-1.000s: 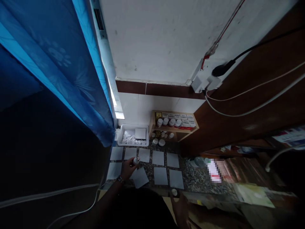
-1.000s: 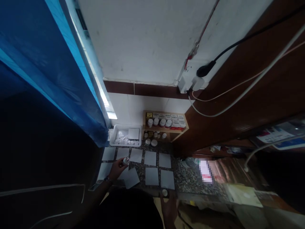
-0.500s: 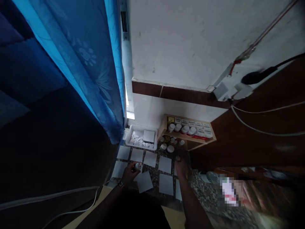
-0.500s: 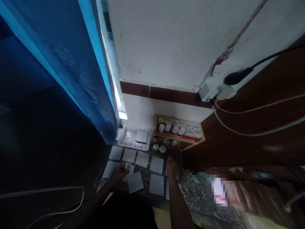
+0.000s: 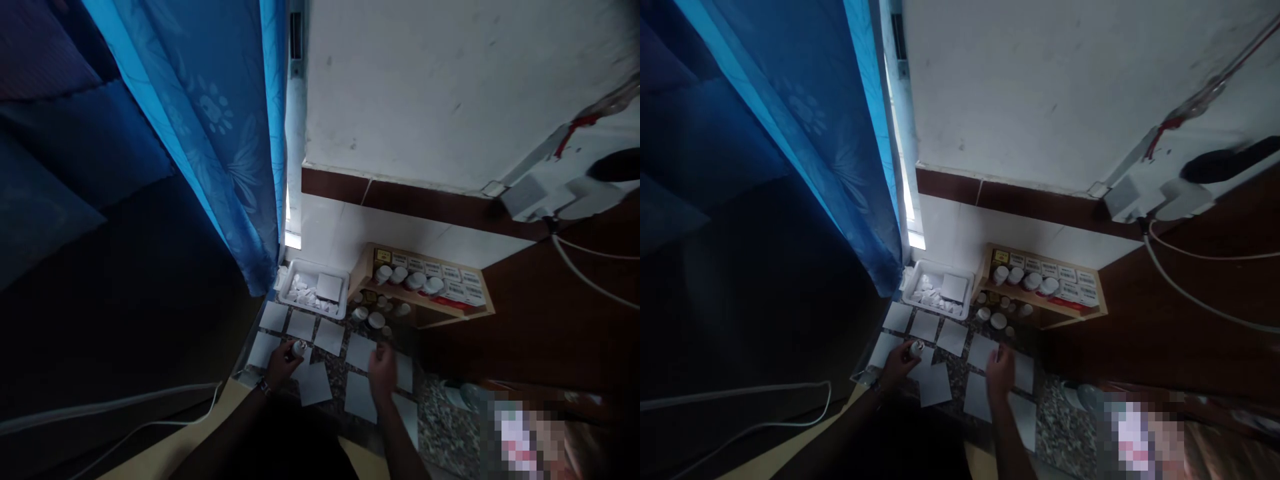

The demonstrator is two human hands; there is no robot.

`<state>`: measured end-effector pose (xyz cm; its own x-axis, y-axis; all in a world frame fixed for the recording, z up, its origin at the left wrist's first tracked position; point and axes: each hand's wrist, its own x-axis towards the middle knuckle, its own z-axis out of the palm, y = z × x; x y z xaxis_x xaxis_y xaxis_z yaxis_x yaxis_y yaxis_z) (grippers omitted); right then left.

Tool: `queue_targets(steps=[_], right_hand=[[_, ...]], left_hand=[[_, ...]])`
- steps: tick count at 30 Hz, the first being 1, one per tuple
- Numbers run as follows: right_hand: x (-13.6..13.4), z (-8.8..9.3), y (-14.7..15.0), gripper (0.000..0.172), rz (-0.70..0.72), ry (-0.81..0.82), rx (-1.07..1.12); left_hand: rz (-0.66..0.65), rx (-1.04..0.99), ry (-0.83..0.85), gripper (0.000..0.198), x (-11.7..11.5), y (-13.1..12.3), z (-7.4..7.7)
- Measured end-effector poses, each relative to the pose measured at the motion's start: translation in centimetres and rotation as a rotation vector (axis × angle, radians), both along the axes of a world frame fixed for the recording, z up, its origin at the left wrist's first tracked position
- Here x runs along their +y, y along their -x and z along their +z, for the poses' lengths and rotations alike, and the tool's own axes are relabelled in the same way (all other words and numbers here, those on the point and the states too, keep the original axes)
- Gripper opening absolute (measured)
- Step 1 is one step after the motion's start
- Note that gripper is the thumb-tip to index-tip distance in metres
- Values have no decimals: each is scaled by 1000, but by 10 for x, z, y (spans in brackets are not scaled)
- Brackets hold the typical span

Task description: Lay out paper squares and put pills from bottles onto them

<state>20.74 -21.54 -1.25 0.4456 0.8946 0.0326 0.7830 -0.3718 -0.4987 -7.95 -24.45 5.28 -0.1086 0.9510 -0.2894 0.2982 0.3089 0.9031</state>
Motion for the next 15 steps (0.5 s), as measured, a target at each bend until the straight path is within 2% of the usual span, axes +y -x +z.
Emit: queue_targets(steps=[3,5,7,10,15], right_hand=[[-55,-7,64,37,512,209,42],[-80,-11,96,47,749,340,14],[-92,-12,111,51,899,398,-41],[-90,-9,107,45,1072,417,-121],[-68,1,78,36,1285,377,-150]], left_hand=[[-27,7,-12,42,-1,-4,0],[-38,1,-21,42,-3,-6,-1],[-48,-8,-19,42,-6,-7,-3],[-49,-13,-6,41,-9,-6,-7],[-50,-6,-12,41,-13,-3,-6]])
